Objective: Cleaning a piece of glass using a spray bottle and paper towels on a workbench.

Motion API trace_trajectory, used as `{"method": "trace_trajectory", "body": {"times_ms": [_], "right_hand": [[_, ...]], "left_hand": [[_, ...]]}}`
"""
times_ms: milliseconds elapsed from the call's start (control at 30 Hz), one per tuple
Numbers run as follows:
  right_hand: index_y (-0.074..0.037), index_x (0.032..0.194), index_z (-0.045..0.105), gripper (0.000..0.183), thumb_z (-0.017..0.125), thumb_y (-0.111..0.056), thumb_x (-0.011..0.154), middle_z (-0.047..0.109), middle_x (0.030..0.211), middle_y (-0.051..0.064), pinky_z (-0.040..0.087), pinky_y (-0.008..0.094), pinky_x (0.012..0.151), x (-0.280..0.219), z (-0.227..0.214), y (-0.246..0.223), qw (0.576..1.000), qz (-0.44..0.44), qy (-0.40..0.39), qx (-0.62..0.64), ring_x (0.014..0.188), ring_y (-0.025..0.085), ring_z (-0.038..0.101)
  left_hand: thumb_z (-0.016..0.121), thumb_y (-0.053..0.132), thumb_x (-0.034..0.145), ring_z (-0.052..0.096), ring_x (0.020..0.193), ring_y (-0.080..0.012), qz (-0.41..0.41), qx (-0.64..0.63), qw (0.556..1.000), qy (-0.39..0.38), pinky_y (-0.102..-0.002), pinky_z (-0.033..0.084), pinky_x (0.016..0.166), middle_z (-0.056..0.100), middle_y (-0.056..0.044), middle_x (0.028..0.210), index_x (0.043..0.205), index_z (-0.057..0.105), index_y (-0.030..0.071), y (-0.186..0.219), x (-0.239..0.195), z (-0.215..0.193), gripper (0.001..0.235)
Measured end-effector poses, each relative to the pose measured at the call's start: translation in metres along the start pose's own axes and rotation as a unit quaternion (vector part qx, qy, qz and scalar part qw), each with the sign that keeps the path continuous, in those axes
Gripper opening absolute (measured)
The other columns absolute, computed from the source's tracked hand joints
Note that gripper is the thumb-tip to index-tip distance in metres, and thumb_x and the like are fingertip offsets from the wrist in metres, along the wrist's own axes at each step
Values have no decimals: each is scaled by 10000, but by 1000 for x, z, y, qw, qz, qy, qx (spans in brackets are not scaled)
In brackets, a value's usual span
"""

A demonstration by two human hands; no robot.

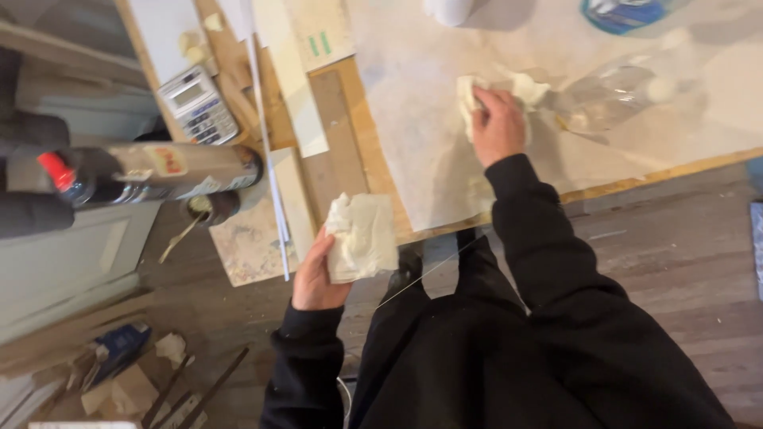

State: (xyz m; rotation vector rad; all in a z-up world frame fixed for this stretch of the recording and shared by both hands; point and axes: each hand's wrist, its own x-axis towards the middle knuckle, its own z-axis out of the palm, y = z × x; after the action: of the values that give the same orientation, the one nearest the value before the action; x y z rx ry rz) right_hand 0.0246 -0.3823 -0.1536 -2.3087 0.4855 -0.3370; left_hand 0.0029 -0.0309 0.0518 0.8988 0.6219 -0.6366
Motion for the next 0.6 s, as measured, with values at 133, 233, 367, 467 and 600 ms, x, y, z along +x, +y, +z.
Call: {"method": "trace_trajectory", "body": {"times_ms": [133, 233, 367, 467, 600], "right_hand": [[-170, 1315, 801, 404, 746, -54, 932, 709, 1184, 64, 578, 390, 955, -6, 5, -15, 1000, -2, 18, 3, 1054, 286, 740], [-92, 1250, 790, 361, 736, 23, 912, 719, 1162, 126, 574, 388, 948, -20, 0, -120, 992, -8, 40, 121, 1062, 320, 735], [-138, 1298, 745, 433, 792, -14, 886, 752, 1198, 75, 580, 386, 1070, -63, -1, -324, 964, -140, -4, 228, 1185, 310, 731], [-123, 1319, 776, 449, 659, 105, 950, 739, 1377, 66, 497, 362, 1200, -70, -25, -332, 912, -102, -22, 396, 1354, 291, 674], [-28, 1396, 692, 393, 538, -62, 1036, 651, 1469, 48, 467, 212, 899, -30, -1, -123, 680, 280, 53, 676, 1094, 66, 591]], "left_hand": [[509, 199, 1003, 619, 1353, -414, 22, 4, 999, -48, -607, 504, 1116, 566, -273, 1553, 1668, 407, 91, -6, 10, -17, 681], [510, 185, 1009, 625, 1352, -413, 27, -3, 998, -64, -605, 512, 1107, 566, -281, 1552, 1671, 395, 85, -5, 9, -15, 679], [547, 258, 1022, 701, 1231, -377, 21, -92, 995, -12, -588, 575, 1027, 686, -186, 1443, 1571, 585, 164, -30, 34, -84, 558], [512, 247, 1016, 660, 1285, -409, -2, -52, 998, -25, -609, 538, 1069, 635, -217, 1493, 1603, 530, 156, -18, 31, -48, 595], [459, 229, 1007, 599, 1366, -456, 2, -5, 1000, -14, -640, 482, 1133, 559, -265, 1569, 1652, 446, 143, 2, 12, -27, 651]]}}
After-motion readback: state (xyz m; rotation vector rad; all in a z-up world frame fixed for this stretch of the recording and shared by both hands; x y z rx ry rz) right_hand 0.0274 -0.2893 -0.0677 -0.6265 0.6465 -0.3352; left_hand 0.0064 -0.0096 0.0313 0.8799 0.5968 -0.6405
